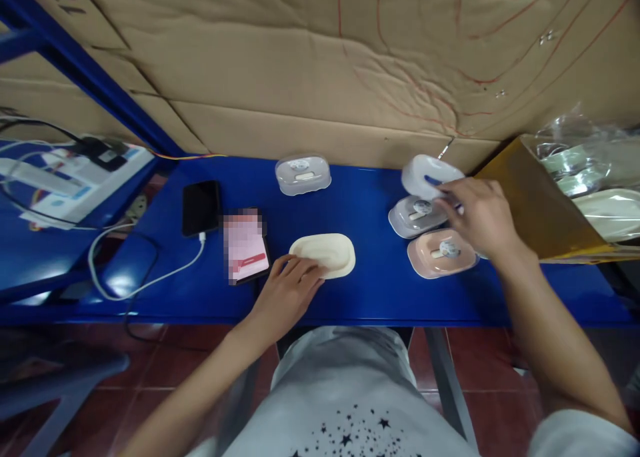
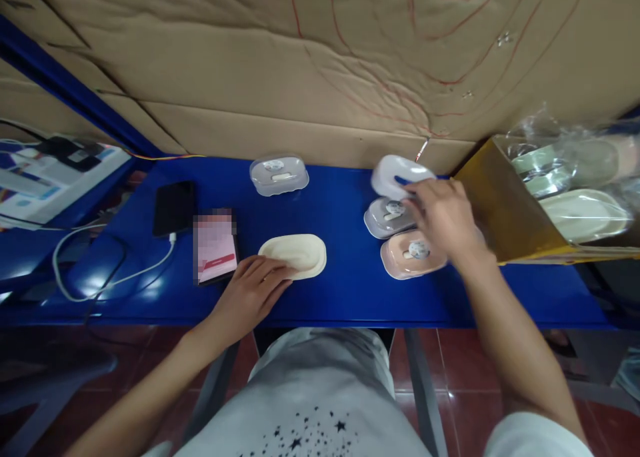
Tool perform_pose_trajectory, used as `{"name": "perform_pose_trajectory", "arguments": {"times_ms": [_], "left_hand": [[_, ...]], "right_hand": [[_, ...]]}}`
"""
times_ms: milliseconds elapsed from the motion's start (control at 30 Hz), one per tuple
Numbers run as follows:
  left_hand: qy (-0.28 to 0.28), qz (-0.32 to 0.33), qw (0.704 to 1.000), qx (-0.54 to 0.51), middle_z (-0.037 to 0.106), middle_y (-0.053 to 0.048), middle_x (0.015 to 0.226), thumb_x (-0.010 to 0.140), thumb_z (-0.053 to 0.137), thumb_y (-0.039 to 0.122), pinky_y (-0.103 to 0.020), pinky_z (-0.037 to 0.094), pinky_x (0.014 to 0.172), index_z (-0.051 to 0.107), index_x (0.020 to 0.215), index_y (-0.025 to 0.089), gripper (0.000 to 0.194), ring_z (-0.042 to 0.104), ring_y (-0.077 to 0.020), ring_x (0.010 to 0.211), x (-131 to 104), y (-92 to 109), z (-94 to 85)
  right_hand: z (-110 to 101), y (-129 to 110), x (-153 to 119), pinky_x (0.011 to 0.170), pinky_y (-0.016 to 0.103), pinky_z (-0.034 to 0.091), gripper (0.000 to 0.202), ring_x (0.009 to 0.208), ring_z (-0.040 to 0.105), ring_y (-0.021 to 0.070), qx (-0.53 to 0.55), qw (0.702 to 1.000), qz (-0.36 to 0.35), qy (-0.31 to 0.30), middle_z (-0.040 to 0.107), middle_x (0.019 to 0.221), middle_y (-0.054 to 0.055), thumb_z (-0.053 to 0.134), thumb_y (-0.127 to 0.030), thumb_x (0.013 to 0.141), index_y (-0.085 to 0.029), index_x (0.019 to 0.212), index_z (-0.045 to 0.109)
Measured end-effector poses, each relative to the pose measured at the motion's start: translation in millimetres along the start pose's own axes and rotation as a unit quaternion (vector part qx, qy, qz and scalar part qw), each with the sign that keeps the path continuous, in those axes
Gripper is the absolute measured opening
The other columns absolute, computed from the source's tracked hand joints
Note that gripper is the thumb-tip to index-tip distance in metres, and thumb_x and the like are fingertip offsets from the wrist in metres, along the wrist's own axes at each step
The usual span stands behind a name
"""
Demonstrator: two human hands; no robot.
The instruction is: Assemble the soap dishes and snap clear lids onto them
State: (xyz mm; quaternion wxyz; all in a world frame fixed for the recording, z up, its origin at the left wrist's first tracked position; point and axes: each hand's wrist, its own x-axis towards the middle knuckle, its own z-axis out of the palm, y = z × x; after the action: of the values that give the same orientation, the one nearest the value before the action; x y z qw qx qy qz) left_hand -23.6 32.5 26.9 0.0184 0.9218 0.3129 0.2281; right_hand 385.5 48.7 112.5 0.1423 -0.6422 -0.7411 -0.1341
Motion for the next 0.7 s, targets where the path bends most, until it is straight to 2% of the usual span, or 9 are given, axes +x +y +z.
{"name": "perform_pose_trajectory", "arguments": {"times_ms": [67,133,200,267,333,433,533,633,700], "left_hand": [[-0.002,0.003,1.0,-0.029,0.075,-0.008,0.116,0.11,0.056,0.012,-0.051,0.052,0.105,0.069,0.128,0.022,0.025,0.072,-0.0258,0.103,-6.8,12.4,2.5],[0.009,-0.001,0.998,-0.058,0.074,-0.009,0.121,0.109,0.059,0.013,-0.05,0.054,0.106,0.065,0.136,0.024,0.03,0.072,-0.0264,0.11,-12.3,22.5,5.7],[0.053,-0.046,0.994,-0.089,0.069,-0.012,0.132,0.108,0.065,0.018,-0.05,0.058,0.106,0.059,0.146,0.025,0.039,0.069,-0.0287,0.122,-17.9,27.6,9.4],[0.106,-0.118,0.978,-0.133,0.061,-0.015,0.144,0.105,0.072,0.024,-0.051,0.061,0.107,0.05,0.155,0.028,0.055,0.065,-0.0316,0.134,-23.6,27.6,13.4],[0.137,-0.173,0.958,-0.184,0.051,-0.017,0.156,0.102,0.077,0.03,-0.049,0.064,0.104,0.038,0.165,0.032,0.074,0.061,-0.0335,0.142,-28.2,24.5,17.2],[0.127,-0.199,0.944,-0.231,0.044,-0.017,0.164,0.101,0.078,0.036,-0.046,0.068,0.099,0.028,0.171,0.037,0.086,0.062,-0.0333,0.142,-31.5,19.7,19.9],[0.083,-0.179,0.958,-0.209,0.041,-0.017,0.169,0.104,0.075,0.033,-0.05,0.065,0.108,0.034,0.17,0.037,0.077,0.064,-0.0325,0.141,-31.7,17.2,18.2],[0.038,-0.117,0.982,-0.141,0.04,-0.017,0.173,0.106,0.07,0.028,-0.06,0.058,0.117,0.045,0.165,0.034,0.064,0.056,-0.0372,0.15,-31.5,15.6,14.8],[0.025,-0.088,0.99,-0.107,0.041,-0.019,0.174,0.107,0.069,0.028,-0.064,0.056,0.118,0.046,0.164,0.03,0.061,0.053,-0.04,0.153,-31.6,14.7,13.0]], "right_hand": [[-1.7,-50.0,-22.8,0.101,0.051,0.051,0.028,0.114,0.073,0.0349,0.061,0.994,-0.083,0.041,0.08,0.12,0.016,0.062,-0.036,0.11,-0.018,0.127,0.073],[2.2,-96.5,-44.4,0.103,0.049,0.054,0.024,0.116,0.073,0.0307,0.135,0.981,-0.139,0.024,0.08,0.12,0.012,0.06,-0.03,0.111,-0.021,0.131,0.071],[10.6,-131.7,-62.3,0.1,0.048,0.058,0.022,0.113,0.075,0.0283,0.191,0.971,-0.141,0.027,0.08,0.12,0.011,0.06,-0.026,0.111,-0.023,0.13,0.069],[20.2,-153.3,-74.4,0.096,0.046,0.061,0.021,0.112,0.075,0.0275,0.23,0.965,-0.122,0.03,0.08,0.117,0.01,0.06,-0.026,0.111,-0.022,0.13,0.069],[27.6,-164.3,-80.1,0.096,0.046,0.062,0.022,0.113,0.075,0.0271,0.248,0.962,-0.114,0.029,0.08,0.117,0.011,0.06,-0.026,0.111,-0.02,0.13,0.069],[33.3,-170.9,-79.7,0.103,0.047,0.062,0.023,0.117,0.075,0.0254,0.251,0.958,-0.137,0.021,0.08,0.123,0.01,0.057,-0.023,0.112,-0.021,0.131,0.07],[38.6,-175.2,-79.0,0.117,0.049,0.057,0.027,0.132,0.071,0.0235,0.244,0.952,-0.186,-0.015,0.079,0.135,0.009,0.055,-0.019,0.113,-0.021,0.135,0.069],[46.2,-179.7,-85.7,0.129,0.053,0.048,0.034,0.146,0.063,0.0232,0.219,0.948,-0.223,-0.058,0.074,0.146,0.01,0.053,-0.014,0.111,-0.019,0.142,0.067],[47.4,-177.7,-90.1,0.133,0.054,0.044,0.039,0.15,0.059,0.0228,0.212,0.944,-0.24,-0.075,0.071,0.152,0.01,0.052,-0.012,0.111,-0.019,0.148,0.063]]}}
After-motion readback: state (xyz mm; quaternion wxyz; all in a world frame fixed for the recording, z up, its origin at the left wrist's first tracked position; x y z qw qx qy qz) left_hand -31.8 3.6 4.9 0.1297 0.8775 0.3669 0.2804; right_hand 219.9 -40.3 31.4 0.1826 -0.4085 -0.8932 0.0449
